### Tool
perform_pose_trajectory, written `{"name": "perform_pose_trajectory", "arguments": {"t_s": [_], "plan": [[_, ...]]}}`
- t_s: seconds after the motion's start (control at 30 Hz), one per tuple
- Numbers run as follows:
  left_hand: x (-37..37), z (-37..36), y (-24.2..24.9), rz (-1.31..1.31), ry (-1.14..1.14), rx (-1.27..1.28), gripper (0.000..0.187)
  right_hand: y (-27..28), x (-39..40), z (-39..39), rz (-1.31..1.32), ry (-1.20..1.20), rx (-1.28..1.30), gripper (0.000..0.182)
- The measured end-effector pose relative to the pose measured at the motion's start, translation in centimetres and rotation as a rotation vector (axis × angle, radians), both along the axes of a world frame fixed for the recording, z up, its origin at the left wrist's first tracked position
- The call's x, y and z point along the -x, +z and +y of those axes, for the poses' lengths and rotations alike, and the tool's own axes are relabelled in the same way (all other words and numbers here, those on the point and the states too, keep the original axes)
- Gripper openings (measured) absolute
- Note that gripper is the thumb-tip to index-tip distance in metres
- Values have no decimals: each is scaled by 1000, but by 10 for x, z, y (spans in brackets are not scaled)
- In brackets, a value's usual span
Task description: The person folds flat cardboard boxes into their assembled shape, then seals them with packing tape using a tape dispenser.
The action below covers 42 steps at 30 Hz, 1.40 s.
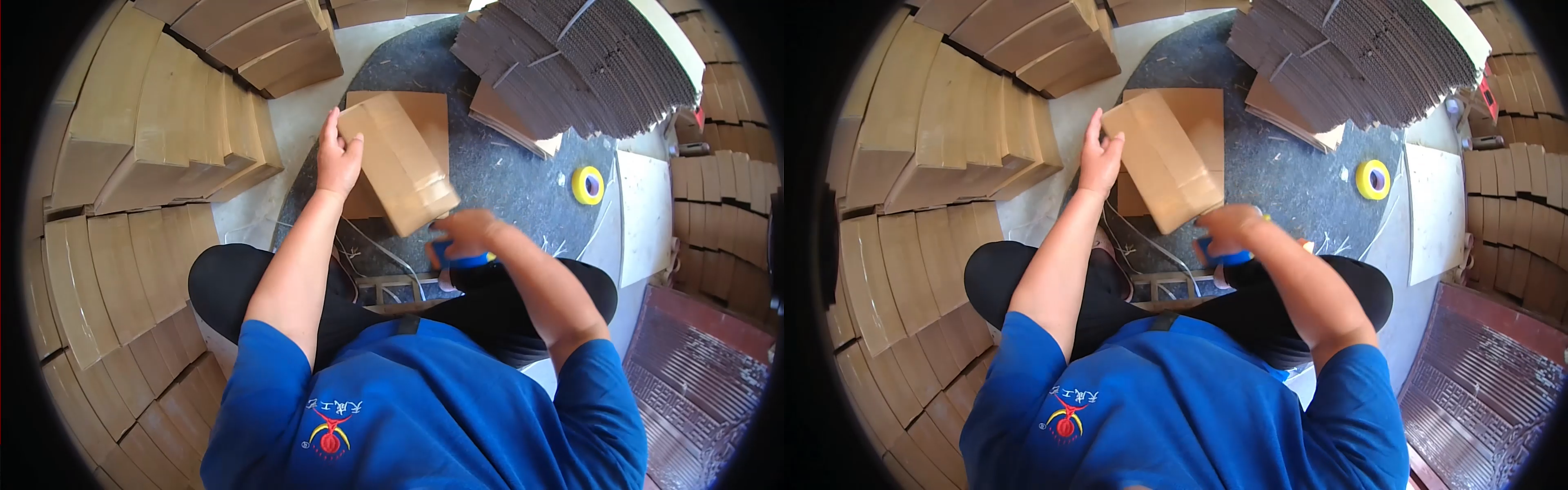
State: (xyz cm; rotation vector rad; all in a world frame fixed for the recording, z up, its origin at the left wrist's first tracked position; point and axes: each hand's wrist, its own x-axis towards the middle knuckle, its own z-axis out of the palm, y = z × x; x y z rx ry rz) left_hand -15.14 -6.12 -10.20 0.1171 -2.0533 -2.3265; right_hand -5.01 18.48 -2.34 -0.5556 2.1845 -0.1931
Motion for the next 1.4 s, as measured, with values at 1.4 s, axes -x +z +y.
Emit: {"name": "perform_pose_trajectory", "arguments": {"t_s": [1.4], "plan": [[-80, -20, -22, -427, 419, 658, 49, 92, 40, 49, -50, -11, 19, 43]]}}
